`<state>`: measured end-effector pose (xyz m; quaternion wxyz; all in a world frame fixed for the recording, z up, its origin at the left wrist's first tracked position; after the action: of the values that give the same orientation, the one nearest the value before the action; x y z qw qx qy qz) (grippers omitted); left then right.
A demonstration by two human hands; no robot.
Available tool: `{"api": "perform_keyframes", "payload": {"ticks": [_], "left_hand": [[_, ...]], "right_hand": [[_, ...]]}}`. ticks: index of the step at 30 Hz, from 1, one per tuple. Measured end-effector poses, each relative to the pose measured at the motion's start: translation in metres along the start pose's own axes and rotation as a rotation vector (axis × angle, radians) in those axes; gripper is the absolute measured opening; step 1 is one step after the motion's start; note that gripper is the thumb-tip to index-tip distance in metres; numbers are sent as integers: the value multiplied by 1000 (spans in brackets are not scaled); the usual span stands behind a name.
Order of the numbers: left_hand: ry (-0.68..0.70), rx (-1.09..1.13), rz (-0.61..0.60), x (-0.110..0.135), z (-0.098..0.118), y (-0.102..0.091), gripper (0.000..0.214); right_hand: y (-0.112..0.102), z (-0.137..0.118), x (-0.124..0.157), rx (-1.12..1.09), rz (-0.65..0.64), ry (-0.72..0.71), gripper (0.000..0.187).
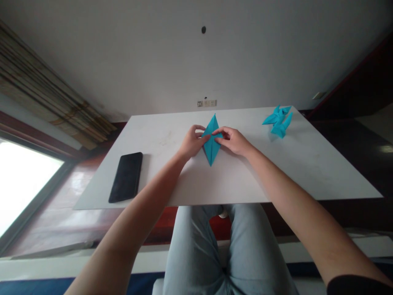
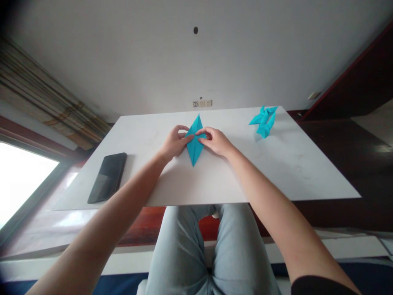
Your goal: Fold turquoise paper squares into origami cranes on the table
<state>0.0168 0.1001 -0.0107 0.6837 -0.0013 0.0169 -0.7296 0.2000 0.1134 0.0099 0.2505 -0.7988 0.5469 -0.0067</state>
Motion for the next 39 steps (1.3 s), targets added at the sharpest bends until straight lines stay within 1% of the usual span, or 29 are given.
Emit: {"api": "perform_keyframes", "payload": {"ticks": [3,6,8,11,13,15,17,20,24,26,28,30,32,35,39], "left_hand": [[94,-229,-17,2,5,2,22],[224,-494,16,6,16,-1,17],[274,-630,54,8,21,-4,20],[297,-712,79,10,24,-7,38],[316,-739,43,13,27,-3,43],[337,-796,-28,16,30,6,35],[343,-862,-71,19,32,13,26],[331,-901,-72,23,35,16,22],[325,-898,-96,25,36,18,28],[324,-902,-103,25,35,18,27],[320,-907,-107,25,35,19,25],[314,-907,-112,25,35,20,25],[310,-908,-118,25,35,21,26],[306,-916,-125,26,36,22,26],[297,-903,-133,24,35,20,26]], "right_hand": [[1,1,3,108,-20,33,29],[3,-3,5,187,-62,3,23],[5,-7,6,239,-82,-51,21],[5,-10,5,286,-86,-99,22],[4,-10,5,295,-85,-106,24],[4,-10,6,287,-90,-92,26],[3,-6,6,261,-93,-48,25],[0,0,7,207,-69,18,23],[-3,8,4,93,-43,77,18],[-5,12,2,6,-34,105,16],[-5,13,0,-74,-36,111,17],[-3,12,1,-113,-59,101,24],[-2,11,2,-88,-78,88,28],[-2,9,4,51,-85,64,24],[-1,-3,5,208,-109,-64,18]]}}
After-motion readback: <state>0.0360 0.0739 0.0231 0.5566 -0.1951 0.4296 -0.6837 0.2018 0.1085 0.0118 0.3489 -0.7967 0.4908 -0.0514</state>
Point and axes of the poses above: each hand's wrist, its own x-axis away from the middle knuckle, its own y-axis out of the palm, z = x × y, the point moved 9 cm from there along -x, towards the middle knuckle
